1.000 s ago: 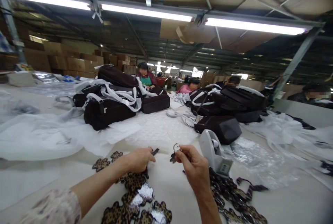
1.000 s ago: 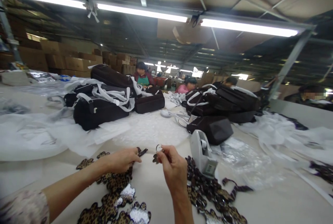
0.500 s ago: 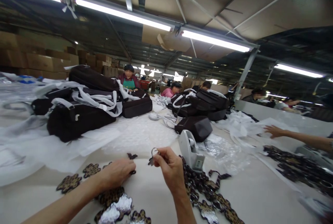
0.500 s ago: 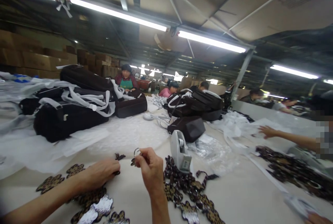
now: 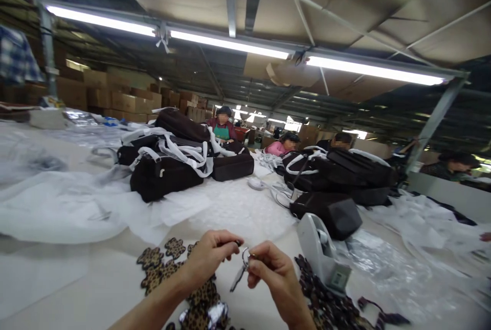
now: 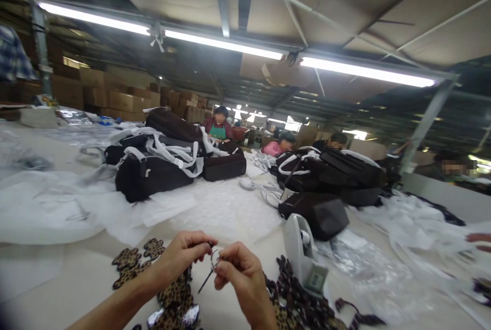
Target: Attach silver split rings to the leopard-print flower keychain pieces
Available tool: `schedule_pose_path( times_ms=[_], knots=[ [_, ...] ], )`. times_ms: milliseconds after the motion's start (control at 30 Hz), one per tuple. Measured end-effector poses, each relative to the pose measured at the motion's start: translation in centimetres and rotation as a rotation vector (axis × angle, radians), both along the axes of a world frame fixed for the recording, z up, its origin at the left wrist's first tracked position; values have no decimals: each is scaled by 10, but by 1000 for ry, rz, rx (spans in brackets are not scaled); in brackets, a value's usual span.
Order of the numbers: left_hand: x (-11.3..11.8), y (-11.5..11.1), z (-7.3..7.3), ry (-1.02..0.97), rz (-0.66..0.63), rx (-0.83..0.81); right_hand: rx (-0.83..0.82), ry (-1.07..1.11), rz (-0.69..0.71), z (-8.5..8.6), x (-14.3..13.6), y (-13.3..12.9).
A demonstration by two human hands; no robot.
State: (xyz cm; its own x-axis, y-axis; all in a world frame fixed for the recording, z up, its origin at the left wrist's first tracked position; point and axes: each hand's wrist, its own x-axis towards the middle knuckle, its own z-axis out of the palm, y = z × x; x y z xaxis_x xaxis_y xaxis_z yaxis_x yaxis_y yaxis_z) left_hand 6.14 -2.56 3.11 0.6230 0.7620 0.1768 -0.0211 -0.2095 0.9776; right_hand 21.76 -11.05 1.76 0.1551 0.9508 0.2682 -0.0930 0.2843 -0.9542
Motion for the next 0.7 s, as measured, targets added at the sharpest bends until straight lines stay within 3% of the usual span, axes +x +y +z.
schedule_pose_path(
  times_ms=[200,500,700],
  knots=[
    [-2,-1,1,-42,-89,141,-63,26,107,-6,-7,6],
    [-12,2,4,23,-169,211,-83,75,81,0,-10,5],
    [-13,8,4,152,-225,383,-150,129,62,2,-13,10]
  ],
)
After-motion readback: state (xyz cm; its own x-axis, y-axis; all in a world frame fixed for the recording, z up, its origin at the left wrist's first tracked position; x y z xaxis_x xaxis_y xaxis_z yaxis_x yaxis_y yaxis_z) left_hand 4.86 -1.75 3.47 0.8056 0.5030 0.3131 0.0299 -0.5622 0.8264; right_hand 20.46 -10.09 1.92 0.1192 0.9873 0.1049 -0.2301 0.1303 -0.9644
